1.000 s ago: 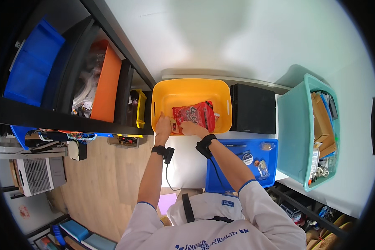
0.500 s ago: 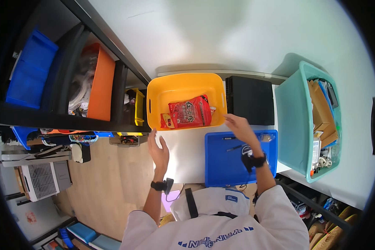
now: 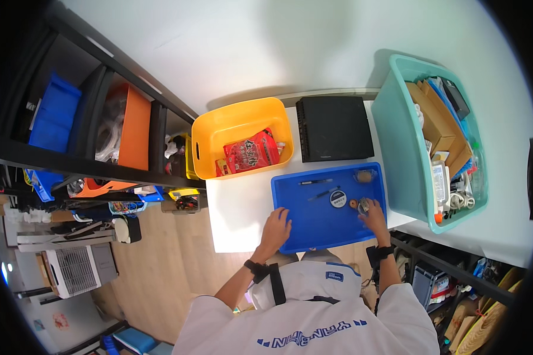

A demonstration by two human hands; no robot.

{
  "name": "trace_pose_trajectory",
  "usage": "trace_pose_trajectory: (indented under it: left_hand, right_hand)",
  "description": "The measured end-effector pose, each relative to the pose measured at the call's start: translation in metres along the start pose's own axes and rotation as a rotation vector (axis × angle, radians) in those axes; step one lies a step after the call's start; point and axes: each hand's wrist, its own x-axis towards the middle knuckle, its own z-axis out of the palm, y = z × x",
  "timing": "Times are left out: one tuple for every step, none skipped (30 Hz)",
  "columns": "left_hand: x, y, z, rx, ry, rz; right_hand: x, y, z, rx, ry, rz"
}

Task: Sort and organize various small household items into bins and onto shelves.

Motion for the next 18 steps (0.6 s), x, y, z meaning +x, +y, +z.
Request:
trace_pose_trajectory:
  left_hand:
    - [0.0,0.007,0.008,0.003,-0.007,0.008]
    - [0.0,0.015,0.016,0.006,-0.043,0.022]
    - [0.001,0.02,0.022,0.007,-0.079,0.037]
    - [0.0,0.025,0.03,0.03,-0.103,0.041]
    - [0.0,0.032,0.039,0.017,-0.119,0.062]
    - [0.002,0.038,0.045,0.047,-0.14,0.069]
    - [0.003,0.042,0.05,0.079,-0.158,0.074]
    - [0.003,0.046,0.054,0.074,-0.159,0.092]
    - [0.003,0.051,0.058,0.068,-0.17,0.099]
    - [0.003,0.055,0.061,0.056,-0.176,0.103]
    - [0.003,0.059,0.066,0.044,-0.181,0.107]
    - [0.003,0.065,0.071,0.037,-0.188,0.124]
    - [0.002,0.069,0.074,0.043,-0.211,0.108]
    - [0.001,0.074,0.078,0.049,-0.232,0.093]
    - [0.002,0.077,0.082,0.045,-0.234,0.104]
    - [-0.001,0.077,0.085,0.026,-0.241,0.095]
    - [0.0,0.08,0.088,0.011,-0.25,0.095]
    - [0.0,0.083,0.09,0.014,-0.249,0.103]
  right_hand:
    - [-0.008,0.004,0.003,-0.077,0.046,0.029]
    - [-0.011,0.008,0.006,-0.072,0.05,0.039]
    - [-0.012,0.009,0.012,-0.059,0.019,0.088]
    - [-0.016,0.008,0.014,-0.048,-0.012,0.142]
    - [-0.019,0.013,0.018,-0.05,-0.001,0.169]
    - [-0.018,0.022,0.028,-0.034,0.051,0.127]
    - [-0.016,0.028,0.035,-0.019,0.101,0.079]
    - [-0.016,0.031,0.039,-0.023,0.112,0.105]
    - [-0.014,0.03,0.043,-0.012,0.13,0.081]
    - [-0.013,0.027,0.044,0.0,0.146,0.051]
    - [-0.014,0.026,0.041,-0.002,0.157,0.069]
    - [-0.014,0.024,0.038,-0.027,0.173,0.067]
    - [-0.014,0.021,0.037,-0.05,0.186,0.061]
    - [-0.017,0.021,0.039,-0.114,0.253,0.03]
    - [-0.016,0.022,0.039,-0.116,0.261,0.038]
    - [-0.015,0.022,0.042,-0.148,0.268,0.017]
    - [-0.012,0.025,0.044,-0.175,0.283,0.002]
    - [-0.01,0.027,0.047,-0.185,0.293,0.002]
